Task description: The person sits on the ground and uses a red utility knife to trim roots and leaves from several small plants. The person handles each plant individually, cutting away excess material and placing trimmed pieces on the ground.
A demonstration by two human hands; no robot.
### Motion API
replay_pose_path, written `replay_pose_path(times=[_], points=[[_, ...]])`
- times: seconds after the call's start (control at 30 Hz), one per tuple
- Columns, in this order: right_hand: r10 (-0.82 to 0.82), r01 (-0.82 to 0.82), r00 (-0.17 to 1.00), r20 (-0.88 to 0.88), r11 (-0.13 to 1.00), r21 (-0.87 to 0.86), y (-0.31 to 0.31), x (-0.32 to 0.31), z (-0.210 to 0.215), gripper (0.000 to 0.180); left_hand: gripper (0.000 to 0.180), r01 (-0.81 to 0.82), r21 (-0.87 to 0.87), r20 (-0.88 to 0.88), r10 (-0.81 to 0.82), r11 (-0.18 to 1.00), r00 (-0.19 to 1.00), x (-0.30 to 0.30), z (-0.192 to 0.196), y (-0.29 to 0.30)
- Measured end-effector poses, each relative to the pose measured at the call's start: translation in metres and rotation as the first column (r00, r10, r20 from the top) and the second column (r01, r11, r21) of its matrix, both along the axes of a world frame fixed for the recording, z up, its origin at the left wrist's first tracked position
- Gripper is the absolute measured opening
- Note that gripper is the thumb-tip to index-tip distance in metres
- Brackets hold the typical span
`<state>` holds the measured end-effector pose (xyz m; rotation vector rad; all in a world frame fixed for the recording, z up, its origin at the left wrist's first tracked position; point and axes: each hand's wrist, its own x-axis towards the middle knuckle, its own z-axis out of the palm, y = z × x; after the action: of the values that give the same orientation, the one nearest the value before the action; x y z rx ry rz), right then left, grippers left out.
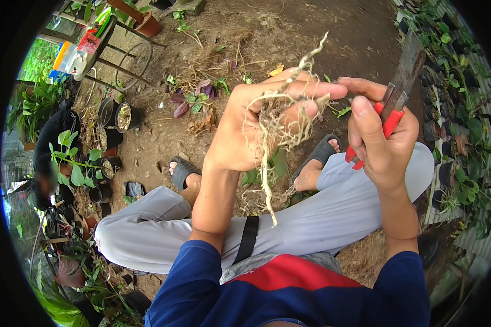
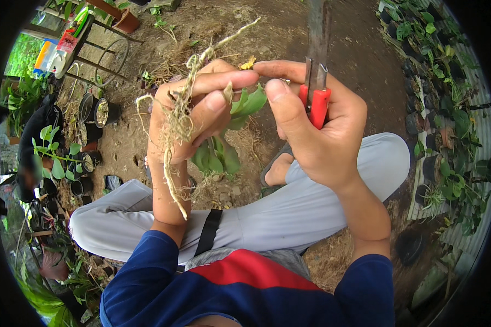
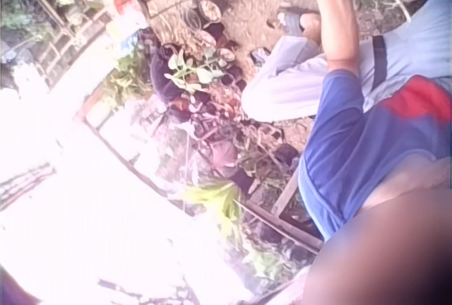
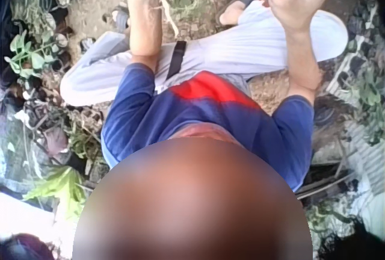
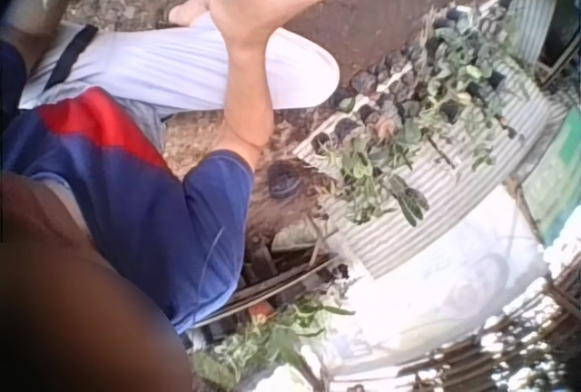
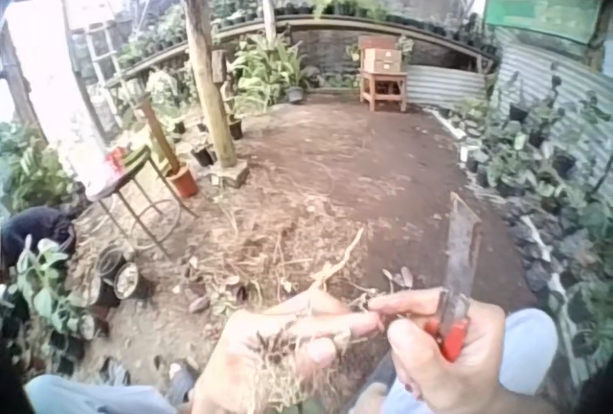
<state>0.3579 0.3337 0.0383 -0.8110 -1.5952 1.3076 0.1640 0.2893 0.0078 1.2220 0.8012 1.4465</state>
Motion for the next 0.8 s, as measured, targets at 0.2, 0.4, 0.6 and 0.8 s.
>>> replay_pose_path(times=[0.2,0.4,0.6,0.8], points=[[-0.002,-0.004,0.997,0.074,0.996,0.084,0.001,-0.001,0.001,0.021,0.031,-0.006,0.112,-0.127,0.021,0.994,0.992,0.001,0.000,-0.001],[-0.031,0.029,0.998,0.052,0.999,0.037,-0.003,0.000,0.003,0.017,0.030,-0.054,0.162,-0.217,0.089,0.985,0.972,0.004,0.003,-0.004],[-0.018,0.020,0.999,0.046,0.998,-0.056,-0.006,0.004,0.010,0.015,0.027,-0.039,0.196,-0.230,0.085,0.980,0.970,0.005,0.004,-0.003],[0.006,-0.003,0.999,0.051,0.998,-0.065,-0.005,0.004,0.013,0.016,0.027,-0.021,0.182,-0.230,0.064,0.983,0.971,0.001,0.002,-0.002]])
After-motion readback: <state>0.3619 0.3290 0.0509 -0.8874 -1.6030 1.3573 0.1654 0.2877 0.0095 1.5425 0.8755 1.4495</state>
